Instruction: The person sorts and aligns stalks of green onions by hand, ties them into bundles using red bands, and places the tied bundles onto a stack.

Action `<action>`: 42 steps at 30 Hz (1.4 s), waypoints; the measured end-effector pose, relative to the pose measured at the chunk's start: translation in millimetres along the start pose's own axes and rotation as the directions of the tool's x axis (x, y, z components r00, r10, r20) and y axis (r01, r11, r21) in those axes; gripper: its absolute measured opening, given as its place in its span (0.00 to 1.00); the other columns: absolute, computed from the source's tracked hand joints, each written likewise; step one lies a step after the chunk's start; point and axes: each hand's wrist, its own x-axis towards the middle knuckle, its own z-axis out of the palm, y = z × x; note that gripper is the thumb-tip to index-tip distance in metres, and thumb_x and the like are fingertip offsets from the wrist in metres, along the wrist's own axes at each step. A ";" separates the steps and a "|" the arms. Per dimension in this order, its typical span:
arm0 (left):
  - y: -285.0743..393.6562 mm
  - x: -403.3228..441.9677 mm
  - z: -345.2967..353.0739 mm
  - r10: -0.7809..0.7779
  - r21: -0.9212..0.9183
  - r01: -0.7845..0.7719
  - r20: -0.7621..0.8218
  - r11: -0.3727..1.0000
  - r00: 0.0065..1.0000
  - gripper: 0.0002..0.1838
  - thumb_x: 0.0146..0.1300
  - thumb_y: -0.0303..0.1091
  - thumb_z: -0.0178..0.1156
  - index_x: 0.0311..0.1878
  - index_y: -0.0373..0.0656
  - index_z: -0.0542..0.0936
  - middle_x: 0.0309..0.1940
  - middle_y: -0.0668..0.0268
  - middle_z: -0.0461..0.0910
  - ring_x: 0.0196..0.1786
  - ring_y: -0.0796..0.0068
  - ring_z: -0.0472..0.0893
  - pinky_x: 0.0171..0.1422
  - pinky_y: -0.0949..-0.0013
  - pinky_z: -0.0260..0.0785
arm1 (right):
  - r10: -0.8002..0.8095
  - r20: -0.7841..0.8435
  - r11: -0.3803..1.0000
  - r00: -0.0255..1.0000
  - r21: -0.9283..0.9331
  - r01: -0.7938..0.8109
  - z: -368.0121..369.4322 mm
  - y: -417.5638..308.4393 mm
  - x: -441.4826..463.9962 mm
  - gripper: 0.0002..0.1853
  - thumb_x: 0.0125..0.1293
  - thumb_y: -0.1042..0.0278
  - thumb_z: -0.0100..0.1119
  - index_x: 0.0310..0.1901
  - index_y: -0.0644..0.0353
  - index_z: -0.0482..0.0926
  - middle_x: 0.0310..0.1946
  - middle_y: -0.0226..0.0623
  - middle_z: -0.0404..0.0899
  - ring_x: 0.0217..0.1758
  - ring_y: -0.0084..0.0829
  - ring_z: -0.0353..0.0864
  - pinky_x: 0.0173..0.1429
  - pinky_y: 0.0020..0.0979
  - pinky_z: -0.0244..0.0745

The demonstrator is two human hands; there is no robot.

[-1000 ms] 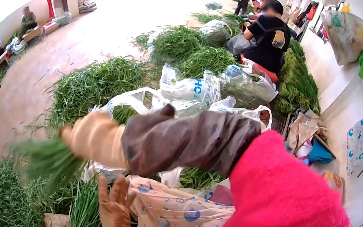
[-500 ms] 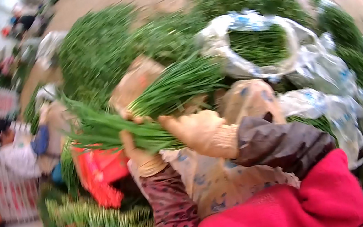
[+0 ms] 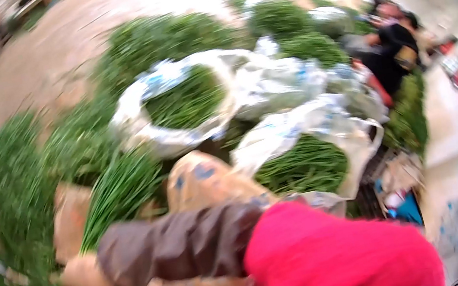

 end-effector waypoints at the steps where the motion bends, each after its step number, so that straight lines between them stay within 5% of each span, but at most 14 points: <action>1: 0.4 1.1 9.7 0.000 0.065 -0.001 0.029 0.998 1.000 0.28 0.64 0.42 0.56 0.63 0.36 0.69 0.38 0.64 0.80 0.37 0.72 0.79 0.42 0.69 0.72 | 0.018 -0.025 1.000 1.000 0.019 -0.017 22.6 19.0 15.6 0.37 0.38 0.53 0.76 0.52 0.57 0.75 0.39 0.44 0.82 0.46 0.46 0.82 0.48 0.40 0.77; 3: 1.7 -1.6 11.3 0.005 0.178 -0.018 0.069 0.984 0.998 0.28 0.64 0.44 0.55 0.62 0.35 0.70 0.37 0.63 0.80 0.36 0.72 0.79 0.41 0.70 0.72 | 0.173 -0.271 0.981 0.947 -0.037 -0.190 108.0 88.5 70.0 0.30 0.42 0.54 0.73 0.49 0.55 0.77 0.40 0.40 0.82 0.48 0.45 0.81 0.48 0.39 0.76; 4: 3.6 -3.9 8.9 0.009 0.227 -0.029 0.087 0.973 0.996 0.29 0.64 0.45 0.54 0.62 0.35 0.70 0.37 0.63 0.80 0.36 0.72 0.79 0.40 0.70 0.71 | 0.336 -0.553 0.911 0.763 -0.015 -0.412 178.9 147.6 124.6 0.27 0.44 0.54 0.72 0.48 0.55 0.79 0.41 0.39 0.82 0.49 0.44 0.81 0.48 0.38 0.76; 6: 8.2 -10.0 5.0 0.013 0.301 -0.047 0.113 0.953 0.994 0.29 0.64 0.47 0.53 0.62 0.35 0.70 0.36 0.63 0.81 0.35 0.73 0.79 0.38 0.71 0.71 | 0.399 -0.541 0.885 0.740 0.018 -0.465 167.8 160.5 110.4 0.25 0.46 0.54 0.70 0.47 0.53 0.80 0.42 0.37 0.82 0.50 0.44 0.80 0.48 0.38 0.76; 8: 12.9 -13.3 1.0 0.006 0.359 -0.058 0.145 0.932 0.989 0.30 0.64 0.49 0.51 0.61 0.34 0.71 0.35 0.63 0.81 0.33 0.73 0.79 0.37 0.71 0.70 | 0.082 0.078 0.996 0.994 0.013 -0.083 88.1 140.5 53.1 0.28 0.42 0.53 0.72 0.47 0.53 0.79 0.43 0.38 0.82 0.50 0.43 0.80 0.50 0.39 0.75; 10: 15.8 -19.5 -3.9 -0.004 0.407 -0.064 0.164 0.911 0.986 0.31 0.64 0.52 0.50 0.61 0.34 0.71 0.34 0.62 0.81 0.32 0.73 0.79 0.35 0.72 0.69 | 0.125 0.131 0.992 0.983 0.002 -0.126 65.3 111.5 24.5 0.31 0.39 0.54 0.74 0.47 0.54 0.79 0.41 0.38 0.81 0.53 0.44 0.78 0.53 0.39 0.73; 12: 21.1 -24.9 -8.5 -0.011 0.444 -0.072 0.182 0.893 0.983 0.33 0.65 0.54 0.48 0.60 0.33 0.72 0.33 0.62 0.81 0.31 0.74 0.79 0.34 0.73 0.68 | -0.305 -0.210 0.951 0.929 -0.010 0.310 76.6 110.1 23.2 0.34 0.34 0.55 0.75 0.50 0.52 0.79 0.40 0.39 0.81 0.57 0.44 0.75 0.55 0.38 0.71; 13: 22.7 -27.5 -9.9 -0.014 0.458 -0.079 0.196 0.885 0.980 0.33 0.65 0.55 0.48 0.60 0.33 0.72 0.32 0.62 0.82 0.30 0.74 0.79 0.33 0.73 0.68 | -0.375 -0.092 0.926 0.923 -0.074 0.369 72.8 108.7 26.1 0.40 0.43 0.54 0.71 0.63 0.52 0.72 0.55 0.44 0.77 0.58 0.44 0.77 0.56 0.40 0.75; 21: 41.5 -49.5 -17.1 -0.027 0.532 -0.164 0.333 0.830 0.942 0.40 0.65 0.63 0.42 0.58 0.31 0.74 0.29 0.60 0.83 0.26 0.76 0.79 0.27 0.76 0.65 | 0.185 -0.184 0.969 0.965 0.197 -0.148 66.9 90.9 20.6 0.32 0.40 0.68 0.67 0.54 0.50 0.76 0.41 0.47 0.80 0.52 0.53 0.78 0.50 0.45 0.73; 30: 59.6 -83.8 -9.9 -0.046 0.517 -0.286 0.538 0.807 0.842 0.46 0.66 0.70 0.38 0.56 0.29 0.75 0.25 0.59 0.83 0.22 0.77 0.79 0.22 0.79 0.63 | 0.022 -0.367 0.948 0.930 0.303 0.097 60.4 43.9 -18.6 0.18 0.43 0.67 0.63 0.40 0.56 0.76 0.33 0.43 0.79 0.47 0.51 0.78 0.51 0.44 0.72; 33: 49.5 -87.4 1.0 -0.070 0.539 -0.246 0.499 0.806 0.864 0.42 0.66 0.66 0.41 0.57 0.29 0.74 0.26 0.60 0.83 0.24 0.76 0.79 0.25 0.77 0.64 | -0.443 -0.471 0.893 0.763 -0.154 0.423 55.4 17.0 -58.0 0.19 0.53 0.57 0.62 0.47 0.52 0.81 0.33 0.45 0.80 0.39 0.40 0.80 0.43 0.48 0.73; 34: 47.6 -89.3 3.3 -0.074 0.543 -0.236 0.488 0.806 0.870 0.41 0.66 0.65 0.42 0.57 0.30 0.74 0.27 0.60 0.82 0.25 0.76 0.79 0.26 0.77 0.65 | -0.054 -0.466 0.783 0.883 0.529 0.327 51.0 -11.8 -81.6 0.15 0.56 0.62 0.58 0.45 0.54 0.80 0.30 0.42 0.78 0.34 0.44 0.77 0.37 0.47 0.70; 36: 42.6 -91.0 10.3 -0.081 0.537 -0.210 0.467 0.817 0.880 0.38 0.66 0.62 0.44 0.58 0.30 0.73 0.27 0.60 0.82 0.26 0.75 0.79 0.28 0.76 0.66 | -0.635 -0.645 0.722 0.424 -0.303 0.622 61.8 6.5 -73.3 0.10 0.57 0.63 0.55 0.40 0.54 0.78 0.27 0.39 0.75 0.31 0.46 0.74 0.33 0.46 0.67; 42: 23.8 -93.0 10.9 -0.106 0.466 -0.092 0.382 0.880 0.918 0.32 0.65 0.53 0.51 0.59 0.32 0.72 0.29 0.61 0.80 0.31 0.72 0.79 0.35 0.73 0.69 | -0.837 -0.319 0.547 0.445 -0.510 0.664 88.5 23.8 -105.6 0.09 0.56 0.59 0.58 0.34 0.51 0.74 0.26 0.31 0.74 0.32 0.41 0.76 0.36 0.45 0.68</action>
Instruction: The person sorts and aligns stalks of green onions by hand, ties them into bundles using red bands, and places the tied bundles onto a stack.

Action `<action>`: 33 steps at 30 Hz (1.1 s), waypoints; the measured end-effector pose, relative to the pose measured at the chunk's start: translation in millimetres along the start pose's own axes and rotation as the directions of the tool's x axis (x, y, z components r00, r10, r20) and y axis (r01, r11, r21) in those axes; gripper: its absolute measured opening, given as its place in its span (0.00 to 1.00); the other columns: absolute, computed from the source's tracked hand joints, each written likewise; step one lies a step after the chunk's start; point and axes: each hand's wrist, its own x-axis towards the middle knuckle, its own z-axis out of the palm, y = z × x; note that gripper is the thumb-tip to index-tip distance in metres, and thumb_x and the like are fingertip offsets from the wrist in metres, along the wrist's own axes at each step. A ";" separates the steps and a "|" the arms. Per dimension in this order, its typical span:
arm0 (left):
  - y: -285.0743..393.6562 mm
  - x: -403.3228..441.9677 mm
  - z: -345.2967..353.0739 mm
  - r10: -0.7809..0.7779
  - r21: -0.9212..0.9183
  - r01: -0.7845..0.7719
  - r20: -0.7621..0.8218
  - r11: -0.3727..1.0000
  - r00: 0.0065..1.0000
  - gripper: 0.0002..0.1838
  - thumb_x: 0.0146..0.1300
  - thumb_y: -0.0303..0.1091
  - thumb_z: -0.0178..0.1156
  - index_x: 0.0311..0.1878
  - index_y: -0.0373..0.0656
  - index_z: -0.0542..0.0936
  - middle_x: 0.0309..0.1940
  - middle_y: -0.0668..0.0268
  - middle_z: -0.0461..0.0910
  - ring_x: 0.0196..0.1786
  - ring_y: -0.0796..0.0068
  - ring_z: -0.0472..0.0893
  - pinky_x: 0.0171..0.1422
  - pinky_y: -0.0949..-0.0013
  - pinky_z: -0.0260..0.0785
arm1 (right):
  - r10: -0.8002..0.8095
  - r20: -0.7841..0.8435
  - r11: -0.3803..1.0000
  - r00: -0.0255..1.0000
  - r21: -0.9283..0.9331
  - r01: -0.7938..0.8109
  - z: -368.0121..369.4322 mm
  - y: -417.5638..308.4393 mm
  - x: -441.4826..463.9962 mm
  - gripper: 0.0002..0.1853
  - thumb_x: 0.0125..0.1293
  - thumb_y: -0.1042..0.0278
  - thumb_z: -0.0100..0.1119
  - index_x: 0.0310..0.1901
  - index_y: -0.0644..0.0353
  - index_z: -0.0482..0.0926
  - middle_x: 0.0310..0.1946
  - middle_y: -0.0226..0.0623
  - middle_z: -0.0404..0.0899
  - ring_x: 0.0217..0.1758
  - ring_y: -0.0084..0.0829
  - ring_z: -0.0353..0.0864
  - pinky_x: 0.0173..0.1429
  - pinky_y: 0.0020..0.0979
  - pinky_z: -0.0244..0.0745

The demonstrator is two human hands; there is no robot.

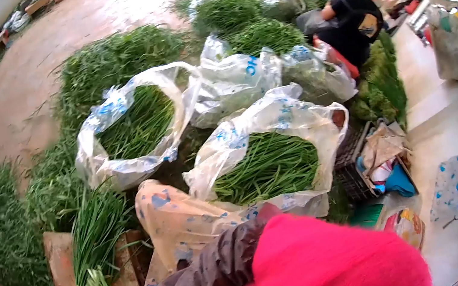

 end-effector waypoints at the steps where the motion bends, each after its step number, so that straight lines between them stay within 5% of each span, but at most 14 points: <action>1: -8.0 -0.7 -2.6 -0.026 -0.055 0.025 -0.028 0.998 0.999 0.31 0.65 0.52 0.52 0.60 0.32 0.71 0.30 0.61 0.80 0.31 0.72 0.79 0.36 0.73 0.69 | -0.064 0.036 0.996 0.997 -0.060 0.066 6.4 -3.8 -7.5 0.11 0.54 0.57 0.62 0.34 0.51 0.74 0.26 0.29 0.75 0.34 0.40 0.77 0.41 0.45 0.71; 7: -34.6 -16.2 -17.2 -0.156 -0.570 0.133 0.008 0.811 0.988 0.28 0.64 0.43 0.59 0.62 0.34 0.69 0.32 0.62 0.78 0.36 0.69 0.79 0.43 0.70 0.72 | 0.108 0.578 0.808 0.809 0.423 -0.410 -67.7 -32.2 -7.3 0.33 0.35 0.71 0.67 0.51 0.56 0.75 0.51 0.40 0.74 0.63 0.45 0.66 0.72 0.49 0.54; 10: 4.3 -2.6 -18.8 -0.169 -0.797 0.378 0.339 0.471 0.925 0.27 0.64 0.40 0.62 0.60 0.33 0.70 0.29 0.63 0.77 0.34 0.68 0.78 0.42 0.71 0.71 | 0.391 0.787 0.063 0.478 0.495 -0.867 -100.6 -26.9 -8.4 0.29 0.54 0.71 0.68 0.60 0.60 0.73 0.51 0.43 0.78 0.60 0.37 0.76 0.61 0.38 0.72; 12: 20.2 -11.2 -18.0 -0.064 -0.737 0.231 0.248 0.635 0.967 0.23 0.62 0.37 0.62 0.56 0.32 0.73 0.26 0.65 0.76 0.30 0.71 0.75 0.36 0.71 0.68 | 0.722 0.674 -0.176 0.158 0.400 -0.900 -67.9 -16.2 -42.3 0.30 0.56 0.72 0.68 0.62 0.65 0.70 0.54 0.46 0.78 0.60 0.33 0.76 0.61 0.34 0.73; 14: 29.5 -18.5 -16.5 -0.013 -0.710 0.201 0.261 0.675 0.965 0.23 0.61 0.35 0.63 0.56 0.31 0.73 0.26 0.65 0.76 0.29 0.73 0.75 0.32 0.72 0.67 | 0.662 0.742 -0.034 0.106 0.171 -0.985 -56.5 -6.2 -56.1 0.31 0.56 0.73 0.69 0.62 0.64 0.70 0.57 0.42 0.74 0.60 0.30 0.74 0.60 0.32 0.72; 16: 32.2 -30.4 -10.6 0.003 -0.678 0.142 0.209 0.721 0.978 0.24 0.58 0.33 0.65 0.55 0.31 0.74 0.31 0.62 0.78 0.28 0.74 0.75 0.30 0.72 0.66 | 0.424 0.788 -0.312 0.447 0.590 -0.745 -42.2 -9.0 -62.7 0.42 0.58 0.69 0.68 0.72 0.60 0.55 0.55 0.41 0.74 0.59 0.34 0.74 0.62 0.32 0.71; 20: 21.2 -52.6 -9.0 -0.150 -0.526 0.344 0.375 0.778 0.915 0.28 0.52 0.34 0.71 0.54 0.31 0.74 0.27 0.59 0.78 0.22 0.74 0.72 0.28 0.73 0.66 | 0.763 0.480 -0.441 0.433 0.876 -0.196 -3.5 3.3 -89.1 0.39 0.62 0.40 0.62 0.68 0.55 0.64 0.62 0.37 0.72 0.65 0.36 0.69 0.68 0.39 0.66; 22: 9.6 -61.9 -11.0 -0.152 -0.479 0.379 0.448 0.792 0.881 0.30 0.52 0.33 0.71 0.57 0.32 0.72 0.30 0.58 0.79 0.22 0.73 0.73 0.28 0.72 0.67 | 0.881 0.452 -0.407 0.140 0.875 -0.261 -36.9 11.5 -71.1 0.48 0.55 0.24 0.55 0.62 0.63 0.70 0.59 0.43 0.74 0.61 0.40 0.72 0.67 0.39 0.67; 23: 5.4 -65.9 -10.0 -0.135 -0.427 0.389 0.514 0.816 0.847 0.33 0.51 0.31 0.72 0.59 0.33 0.70 0.33 0.57 0.80 0.23 0.73 0.73 0.28 0.72 0.67 | 0.867 0.453 -0.437 0.209 0.891 -0.120 -38.1 29.7 -83.5 0.48 0.56 0.24 0.55 0.61 0.65 0.70 0.57 0.46 0.75 0.58 0.40 0.75 0.64 0.41 0.70; 24: 7.5 -69.5 -6.7 -0.138 -0.432 0.396 0.517 0.810 0.845 0.33 0.51 0.31 0.72 0.59 0.33 0.70 0.33 0.57 0.80 0.23 0.73 0.73 0.28 0.72 0.67 | 0.926 0.374 -0.375 -0.050 0.926 -0.033 -48.0 25.3 -59.4 0.41 0.61 0.29 0.54 0.56 0.65 0.73 0.45 0.42 0.79 0.48 0.37 0.78 0.55 0.42 0.75; 25: 14.3 -73.4 -3.5 -0.135 -0.437 0.359 0.465 0.825 0.875 0.35 0.51 0.28 0.72 0.62 0.34 0.68 0.36 0.56 0.80 0.23 0.72 0.74 0.27 0.71 0.68 | 0.906 0.423 -0.420 0.008 0.897 0.141 -42.5 40.0 -73.1 0.36 0.63 0.33 0.54 0.54 0.64 0.74 0.37 0.37 0.78 0.39 0.34 0.76 0.45 0.40 0.75; 27: 29.0 -80.2 3.8 -0.103 -0.488 0.281 0.360 0.826 0.927 0.40 0.50 0.22 0.72 0.67 0.37 0.63 0.43 0.54 0.81 0.25 0.72 0.75 0.25 0.73 0.68 | 0.867 0.498 -0.495 -0.026 0.866 0.070 -46.1 68.4 -101.1 0.26 0.68 0.43 0.54 0.49 0.62 0.75 0.26 0.28 0.71 0.24 0.26 0.69 0.30 0.34 0.69; 29: 12.7 -87.5 -0.8 -0.193 -0.454 0.423 0.469 0.785 0.862 0.39 0.51 0.22 0.71 0.67 0.38 0.64 0.44 0.54 0.81 0.26 0.73 0.75 0.26 0.73 0.68 | 0.911 0.384 -0.412 -0.151 0.826 -0.386 -70.5 68.8 -101.4 0.16 0.73 0.56 0.48 0.48 0.60 0.75 0.21 0.22 0.65 0.16 0.20 0.56 0.20 0.26 0.55; 33: -2.3 -103.2 -11.0 -0.291 -0.360 0.561 0.580 0.746 0.761 0.34 0.51 0.23 0.69 0.63 0.39 0.68 0.42 0.57 0.81 0.27 0.76 0.75 0.28 0.73 0.69 | 0.947 0.127 -0.241 -0.294 0.888 -0.391 -116.6 97.8 -123.8 0.14 0.74 0.56 0.47 0.46 0.57 0.75 0.19 0.18 0.62 0.14 0.14 0.49 0.16 0.22 0.44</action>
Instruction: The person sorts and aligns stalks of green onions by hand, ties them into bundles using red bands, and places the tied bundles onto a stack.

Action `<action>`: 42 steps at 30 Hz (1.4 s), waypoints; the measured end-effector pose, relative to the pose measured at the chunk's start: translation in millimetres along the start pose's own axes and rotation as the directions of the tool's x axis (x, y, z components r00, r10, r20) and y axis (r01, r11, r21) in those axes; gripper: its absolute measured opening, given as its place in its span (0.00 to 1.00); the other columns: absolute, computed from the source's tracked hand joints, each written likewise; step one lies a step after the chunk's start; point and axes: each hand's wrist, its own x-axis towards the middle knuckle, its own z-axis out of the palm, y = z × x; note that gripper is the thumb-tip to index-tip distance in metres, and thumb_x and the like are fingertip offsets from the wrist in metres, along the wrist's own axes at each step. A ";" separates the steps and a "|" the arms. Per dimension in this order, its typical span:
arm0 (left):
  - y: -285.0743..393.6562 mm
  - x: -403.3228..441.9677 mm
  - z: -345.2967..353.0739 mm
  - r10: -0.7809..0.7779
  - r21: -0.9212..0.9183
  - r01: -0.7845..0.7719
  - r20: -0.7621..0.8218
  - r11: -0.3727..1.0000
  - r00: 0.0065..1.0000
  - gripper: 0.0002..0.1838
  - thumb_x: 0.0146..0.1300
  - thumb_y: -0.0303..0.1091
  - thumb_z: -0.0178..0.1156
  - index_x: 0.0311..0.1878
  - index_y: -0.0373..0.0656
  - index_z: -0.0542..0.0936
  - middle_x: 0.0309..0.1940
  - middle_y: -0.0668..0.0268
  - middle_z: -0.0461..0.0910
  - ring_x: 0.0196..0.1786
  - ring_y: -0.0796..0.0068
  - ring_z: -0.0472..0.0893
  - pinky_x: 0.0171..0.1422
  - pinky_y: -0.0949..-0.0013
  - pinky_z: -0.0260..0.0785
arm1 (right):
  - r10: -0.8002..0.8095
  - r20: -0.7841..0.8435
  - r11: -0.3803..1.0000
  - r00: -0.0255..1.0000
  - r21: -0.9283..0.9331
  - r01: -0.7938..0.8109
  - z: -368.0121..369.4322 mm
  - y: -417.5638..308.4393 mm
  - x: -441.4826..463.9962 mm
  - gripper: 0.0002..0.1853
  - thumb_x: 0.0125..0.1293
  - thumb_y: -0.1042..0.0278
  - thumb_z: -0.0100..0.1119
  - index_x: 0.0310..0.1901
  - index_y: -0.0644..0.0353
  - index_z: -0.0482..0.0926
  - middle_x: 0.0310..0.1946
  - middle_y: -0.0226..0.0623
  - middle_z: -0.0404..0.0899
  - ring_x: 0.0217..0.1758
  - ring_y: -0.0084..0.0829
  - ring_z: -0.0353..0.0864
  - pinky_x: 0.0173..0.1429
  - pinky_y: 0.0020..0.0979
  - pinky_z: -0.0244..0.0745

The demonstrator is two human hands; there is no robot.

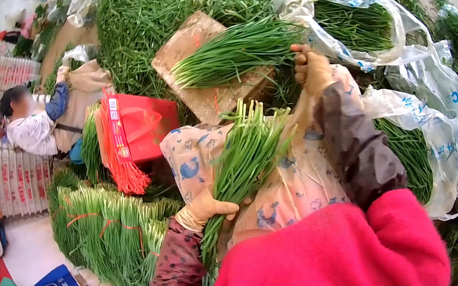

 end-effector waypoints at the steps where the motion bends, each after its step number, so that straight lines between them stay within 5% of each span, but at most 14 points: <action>1: 0.8 -3.1 -0.1 -0.021 -0.023 0.021 -0.013 1.000 1.000 0.33 0.51 0.24 0.69 0.62 0.39 0.69 0.40 0.58 0.81 0.27 0.77 0.75 0.28 0.73 0.69 | -0.006 0.238 0.984 0.971 -0.172 0.049 -4.6 -15.8 -5.9 0.15 0.72 0.56 0.53 0.50 0.58 0.75 0.23 0.22 0.70 0.17 0.17 0.60 0.20 0.23 0.58; 4: -2.1 -5.7 -5.1 -0.090 0.019 0.092 -0.080 0.996 0.993 0.31 0.50 0.25 0.69 0.59 0.38 0.71 0.38 0.61 0.80 0.26 0.78 0.75 0.28 0.74 0.68 | -0.034 0.580 0.406 0.814 -0.737 0.541 39.2 -21.2 -56.7 0.26 0.63 0.51 0.64 0.57 0.60 0.74 0.41 0.37 0.80 0.40 0.31 0.78 0.45 0.30 0.73; 7: 2.3 2.0 -0.1 -0.153 0.091 0.164 -0.120 0.982 0.981 0.29 0.49 0.21 0.67 0.57 0.39 0.72 0.35 0.64 0.79 0.24 0.77 0.75 0.28 0.74 0.69 | 0.085 0.909 -0.400 0.409 -0.345 0.849 71.4 6.7 -85.7 0.31 0.56 0.44 0.67 0.56 0.57 0.77 0.51 0.42 0.79 0.53 0.39 0.79 0.61 0.40 0.69; 11: 13.9 2.5 14.3 -0.129 0.146 0.153 -0.159 0.977 0.979 0.34 0.50 0.19 0.66 0.63 0.40 0.68 0.30 0.64 0.77 0.23 0.75 0.77 0.27 0.73 0.70 | 0.493 0.742 -0.254 0.455 -0.377 0.891 95.7 41.6 -104.6 0.14 0.57 0.56 0.62 0.44 0.49 0.81 0.39 0.41 0.83 0.48 0.41 0.81 0.57 0.44 0.70; 13: 15.1 -1.1 18.3 -0.116 0.141 0.138 -0.152 0.980 0.982 0.38 0.50 0.19 0.65 0.67 0.41 0.64 0.31 0.63 0.77 0.24 0.74 0.77 0.28 0.72 0.70 | 0.275 0.774 -0.171 0.571 -0.545 0.821 83.4 59.2 -87.0 0.08 0.56 0.68 0.56 0.39 0.52 0.80 0.30 0.43 0.81 0.33 0.45 0.82 0.37 0.41 0.77; 15: 3.8 -1.3 10.5 -0.132 0.087 0.146 -0.149 0.985 0.980 0.40 0.50 0.19 0.65 0.69 0.41 0.62 0.31 0.63 0.77 0.24 0.74 0.77 0.28 0.72 0.70 | -0.054 0.769 -0.164 0.637 -0.636 0.754 63.2 69.6 -62.9 0.09 0.60 0.70 0.54 0.41 0.54 0.80 0.33 0.45 0.82 0.35 0.44 0.83 0.39 0.40 0.78; 17: -0.3 -2.0 9.7 -0.134 0.035 0.141 -0.152 0.989 0.979 0.42 0.50 0.19 0.65 0.70 0.41 0.60 0.31 0.63 0.77 0.24 0.73 0.77 0.29 0.72 0.70 | -0.179 0.476 0.103 0.861 -0.861 0.497 60.4 60.9 -60.3 0.10 0.67 0.66 0.53 0.44 0.58 0.80 0.34 0.43 0.84 0.33 0.36 0.83 0.39 0.34 0.78; 25: -5.1 -9.7 7.0 0.045 0.112 -0.024 -0.193 0.993 0.980 0.37 0.51 0.20 0.67 0.66 0.39 0.65 0.36 0.62 0.80 0.25 0.76 0.77 0.29 0.74 0.70 | -0.435 -0.015 0.544 0.900 -0.802 0.249 -21.0 0.8 11.6 0.13 0.71 0.61 0.51 0.38 0.59 0.82 0.27 0.31 0.80 0.26 0.22 0.73 0.31 0.25 0.68; 27: -6.8 -15.2 5.4 0.093 -0.060 -0.104 -0.172 0.993 0.981 0.33 0.51 0.21 0.68 0.63 0.38 0.69 0.39 0.61 0.81 0.27 0.78 0.77 0.29 0.75 0.71 | -0.277 0.026 0.469 0.961 -0.869 0.158 -40.7 -17.0 16.3 0.12 0.70 0.62 0.51 0.37 0.59 0.82 0.27 0.30 0.80 0.27 0.22 0.75 0.33 0.25 0.70; 29: -12.2 -17.4 1.1 0.103 -0.035 -0.114 -0.224 0.993 0.969 0.31 0.52 0.23 0.69 0.60 0.38 0.71 0.40 0.62 0.81 0.28 0.78 0.77 0.30 0.76 0.71 | -0.168 0.174 -0.191 0.970 -0.971 0.141 -18.9 -30.1 -19.5 0.11 0.66 0.62 0.55 0.40 0.59 0.82 0.36 0.38 0.83 0.39 0.36 0.83 0.46 0.33 0.76; 31: -14.8 -15.2 0.2 0.202 0.123 -0.169 -0.342 0.978 0.918 0.35 0.50 0.23 0.71 0.63 0.40 0.68 0.40 0.62 0.81 0.28 0.76 0.78 0.29 0.73 0.71 | -0.178 0.276 -0.363 0.944 -0.911 0.198 19.2 -35.1 -70.4 0.20 0.61 0.55 0.64 0.50 0.59 0.80 0.54 0.48 0.77 0.60 0.45 0.76 0.61 0.37 0.72; 35: -18.8 -11.3 2.8 0.270 0.235 -0.183 -0.423 0.955 0.865 0.36 0.50 0.19 0.68 0.64 0.42 0.66 0.40 0.63 0.79 0.30 0.75 0.79 0.30 0.73 0.73 | -0.095 0.598 0.391 0.796 -0.713 0.582 42.5 -3.5 -80.8 0.25 0.54 0.53 0.71 0.50 0.57 0.80 0.61 0.47 0.72 0.62 0.47 0.72 0.66 0.39 0.68; 39: -31.0 -5.7 1.4 0.411 0.529 -0.135 -0.447 0.838 0.795 0.36 0.50 0.19 0.65 0.66 0.41 0.66 0.45 0.61 0.80 0.36 0.72 0.81 0.38 0.69 0.76 | -0.146 0.853 -0.257 0.500 -0.521 0.814 81.1 22.8 -111.9 0.29 0.48 0.56 0.73 0.53 0.56 0.77 0.66 0.47 0.66 0.67 0.51 0.65 0.66 0.45 0.66; 42: -30.1 -7.1 14.6 0.626 0.798 -0.135 -0.343 0.587 0.700 0.39 0.52 0.24 0.63 0.71 0.46 0.64 0.48 0.61 0.82 0.49 0.67 0.82 0.53 0.68 0.73 | -0.173 0.773 -0.116 0.610 -0.631 0.767 75.0 51.1 -110.0 0.24 0.54 0.63 0.66 0.53 0.60 0.76 0.63 0.51 0.70 0.63 0.52 0.69 0.64 0.43 0.68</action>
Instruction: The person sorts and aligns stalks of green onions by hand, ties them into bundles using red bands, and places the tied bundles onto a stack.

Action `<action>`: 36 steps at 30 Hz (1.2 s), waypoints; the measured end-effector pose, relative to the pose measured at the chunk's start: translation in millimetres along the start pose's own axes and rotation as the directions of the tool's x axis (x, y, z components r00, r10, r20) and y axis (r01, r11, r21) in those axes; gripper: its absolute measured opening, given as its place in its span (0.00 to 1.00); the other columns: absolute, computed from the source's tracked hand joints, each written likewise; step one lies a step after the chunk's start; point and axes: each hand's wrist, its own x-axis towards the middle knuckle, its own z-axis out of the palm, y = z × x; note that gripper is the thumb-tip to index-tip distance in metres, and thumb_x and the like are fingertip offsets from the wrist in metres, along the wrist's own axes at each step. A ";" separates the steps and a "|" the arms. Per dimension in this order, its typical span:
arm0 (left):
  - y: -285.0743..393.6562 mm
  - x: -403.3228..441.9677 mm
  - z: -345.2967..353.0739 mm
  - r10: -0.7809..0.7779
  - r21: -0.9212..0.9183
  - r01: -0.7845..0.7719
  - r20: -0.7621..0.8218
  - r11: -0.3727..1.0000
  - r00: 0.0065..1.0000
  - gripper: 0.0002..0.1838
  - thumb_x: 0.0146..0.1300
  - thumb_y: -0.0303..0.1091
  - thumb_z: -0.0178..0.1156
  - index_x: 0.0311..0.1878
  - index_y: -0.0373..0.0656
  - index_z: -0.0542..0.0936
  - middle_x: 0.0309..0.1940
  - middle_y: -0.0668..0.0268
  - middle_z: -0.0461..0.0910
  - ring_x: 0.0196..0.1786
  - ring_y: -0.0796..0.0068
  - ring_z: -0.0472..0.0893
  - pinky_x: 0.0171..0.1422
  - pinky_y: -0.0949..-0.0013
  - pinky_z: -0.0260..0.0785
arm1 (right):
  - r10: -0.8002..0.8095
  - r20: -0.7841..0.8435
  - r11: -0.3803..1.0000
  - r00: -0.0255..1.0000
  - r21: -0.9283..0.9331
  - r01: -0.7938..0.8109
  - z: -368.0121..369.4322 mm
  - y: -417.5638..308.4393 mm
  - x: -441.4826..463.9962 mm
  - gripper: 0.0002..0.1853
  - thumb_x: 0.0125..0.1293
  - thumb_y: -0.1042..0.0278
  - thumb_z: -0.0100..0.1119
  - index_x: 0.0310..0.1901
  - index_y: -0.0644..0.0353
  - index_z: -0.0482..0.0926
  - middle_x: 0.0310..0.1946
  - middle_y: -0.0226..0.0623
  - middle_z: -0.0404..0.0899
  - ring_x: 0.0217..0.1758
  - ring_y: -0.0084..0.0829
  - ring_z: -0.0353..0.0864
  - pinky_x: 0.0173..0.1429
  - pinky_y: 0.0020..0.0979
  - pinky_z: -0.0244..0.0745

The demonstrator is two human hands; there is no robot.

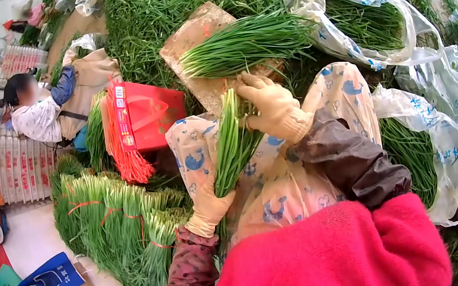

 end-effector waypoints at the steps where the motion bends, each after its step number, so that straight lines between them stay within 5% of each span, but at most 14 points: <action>1: 1.6 -3.0 0.4 -0.004 -0.003 0.004 -0.009 1.000 1.000 0.39 0.52 0.24 0.63 0.71 0.46 0.64 0.48 0.61 0.82 0.49 0.67 0.82 0.53 0.68 0.73 | -0.007 0.007 1.000 1.000 0.001 0.007 4.1 7.9 -1.8 0.24 0.54 0.63 0.66 0.53 0.60 0.76 0.63 0.51 0.70 0.63 0.52 0.69 0.64 0.43 0.68; 4: 4.2 -15.8 0.5 -0.086 0.442 0.131 -0.120 0.887 0.989 0.48 0.50 0.23 0.63 0.73 0.72 0.58 0.55 0.54 0.77 0.48 0.43 0.78 0.45 0.57 0.75 | -0.016 0.122 0.995 0.992 -0.092 0.028 6.9 23.3 -9.4 0.15 0.59 0.73 0.59 0.48 0.61 0.79 0.39 0.42 0.83 0.39 0.41 0.84 0.43 0.38 0.78; 7: 5.5 -19.6 -0.7 -0.073 0.545 0.158 -0.175 0.823 0.982 0.45 0.51 0.25 0.65 0.73 0.63 0.61 0.63 0.52 0.72 0.52 0.48 0.80 0.47 0.62 0.76 | 0.101 -0.184 0.956 0.978 0.289 -0.045 13.2 59.3 -10.3 0.10 0.64 0.73 0.56 0.47 0.60 0.79 0.32 0.36 0.82 0.32 0.33 0.82 0.34 0.33 0.76; 9: 7.9 -22.8 -2.6 -0.081 0.514 0.154 -0.161 0.844 0.984 0.46 0.50 0.27 0.67 0.73 0.64 0.61 0.67 0.51 0.66 0.52 0.47 0.80 0.46 0.62 0.77 | 0.669 0.023 0.464 0.743 0.767 -0.442 1.0 85.1 -2.5 0.08 0.70 0.70 0.53 0.46 0.59 0.79 0.28 0.32 0.79 0.29 0.29 0.80 0.32 0.27 0.75; 15: 12.3 -21.2 10.5 0.063 0.629 0.105 -0.239 0.770 0.969 0.49 0.48 0.27 0.68 0.74 0.62 0.58 0.67 0.49 0.65 0.52 0.46 0.79 0.44 0.60 0.77 | 0.550 0.740 -0.283 0.387 0.601 -0.748 41.9 84.5 -25.0 0.27 0.72 0.48 0.51 0.65 0.57 0.64 0.50 0.44 0.76 0.43 0.30 0.80 0.48 0.34 0.78; 16: 11.0 -21.2 13.3 0.080 0.676 0.067 -0.183 0.734 0.980 0.51 0.49 0.28 0.69 0.76 0.58 0.54 0.67 0.48 0.66 0.54 0.44 0.77 0.47 0.59 0.76 | 0.390 0.547 0.104 0.741 0.773 -0.626 83.3 112.0 -35.7 0.31 0.70 0.42 0.50 0.64 0.57 0.66 0.50 0.44 0.77 0.46 0.30 0.80 0.50 0.36 0.78; 18: 7.5 -20.3 19.4 0.123 0.655 -0.030 -0.096 0.755 0.988 0.52 0.50 0.28 0.69 0.77 0.56 0.51 0.68 0.48 0.64 0.56 0.44 0.76 0.50 0.59 0.75 | 0.095 0.326 0.411 0.941 0.848 -0.335 92.3 111.8 -44.2 0.34 0.68 0.36 0.49 0.64 0.57 0.68 0.50 0.44 0.78 0.48 0.31 0.81 0.53 0.39 0.78; 20: -4.3 -21.4 22.7 0.150 0.479 -0.155 0.048 0.864 0.987 0.57 0.46 0.27 0.69 0.78 0.50 0.45 0.73 0.46 0.52 0.70 0.36 0.58 0.65 0.55 0.64 | 0.082 0.701 -0.489 0.708 0.647 -0.584 13.3 32.9 -21.1 0.39 0.64 0.31 0.50 0.62 0.60 0.71 0.50 0.43 0.80 0.50 0.32 0.81 0.55 0.40 0.78; 23: 14.7 -13.6 1.4 0.194 0.289 -0.259 0.233 0.922 0.953 0.60 0.45 0.29 0.72 0.78 0.49 0.42 0.76 0.45 0.44 0.75 0.39 0.49 0.75 0.57 0.51 | -0.056 0.689 -0.472 0.723 0.620 -0.627 8.3 31.9 -18.5 0.42 0.61 0.28 0.49 0.60 0.63 0.74 0.48 0.40 0.82 0.49 0.33 0.81 0.55 0.39 0.78; 27: 20.2 15.6 -38.4 -0.023 -0.442 0.250 0.459 0.862 0.888 0.68 0.40 0.37 0.78 0.78 0.47 0.38 0.76 0.49 0.45 0.78 0.52 0.47 0.78 0.58 0.42 | -0.072 0.694 -0.271 0.716 0.677 -0.684 -8.0 23.1 -15.3 0.45 0.63 0.26 0.44 0.62 0.64 0.73 0.56 0.40 0.78 0.57 0.33 0.77 0.63 0.38 0.72; 31: 3.3 39.9 -26.3 -0.049 -0.488 0.244 0.378 0.838 0.924 0.68 0.38 0.40 0.80 0.77 0.44 0.42 0.75 0.50 0.49 0.76 0.56 0.51 0.77 0.58 0.46 | -0.002 0.663 -0.314 0.749 0.711 -0.629 -8.0 10.5 -18.9 0.47 0.60 0.26 0.49 0.63 0.68 0.69 0.57 0.44 0.77 0.57 0.34 0.78 0.64 0.37 0.71; 33: 4.2 43.5 -9.8 0.052 0.070 -0.081 0.347 0.994 0.936 0.60 0.42 0.40 0.79 0.75 0.40 0.51 0.73 0.51 0.53 0.74 0.61 0.56 0.75 0.61 0.51 | 0.022 0.651 -0.284 0.758 0.731 -0.620 -12.0 6.9 -21.1 0.46 0.61 0.28 0.49 0.63 0.68 0.70 0.56 0.43 0.77 0.56 0.33 0.78 0.63 0.36 0.71; 35: 5.3 43.0 11.8 0.066 0.496 -0.237 0.337 0.835 0.939 0.51 0.47 0.38 0.78 0.71 0.36 0.60 0.70 0.53 0.60 0.71 0.67 0.62 0.72 0.64 0.58 | 0.058 0.642 -0.255 0.764 0.750 -0.611 -16.0 11.9 -23.0 0.45 0.62 0.29 0.50 0.63 0.67 0.70 0.56 0.41 0.78 0.56 0.32 0.78 0.63 0.35 0.72; 36: 10.5 43.1 18.7 -0.083 -0.029 0.108 0.455 0.994 0.886 0.48 0.48 0.37 0.77 0.70 0.35 0.63 0.67 0.55 0.65 0.67 0.67 0.67 0.70 0.65 0.60 | 0.136 0.599 0.138 0.789 0.778 -0.613 -17.8 17.6 -20.3 0.34 0.66 0.42 0.53 0.60 0.67 0.73 0.52 0.38 0.80 0.51 0.26 0.78 0.58 0.31 0.73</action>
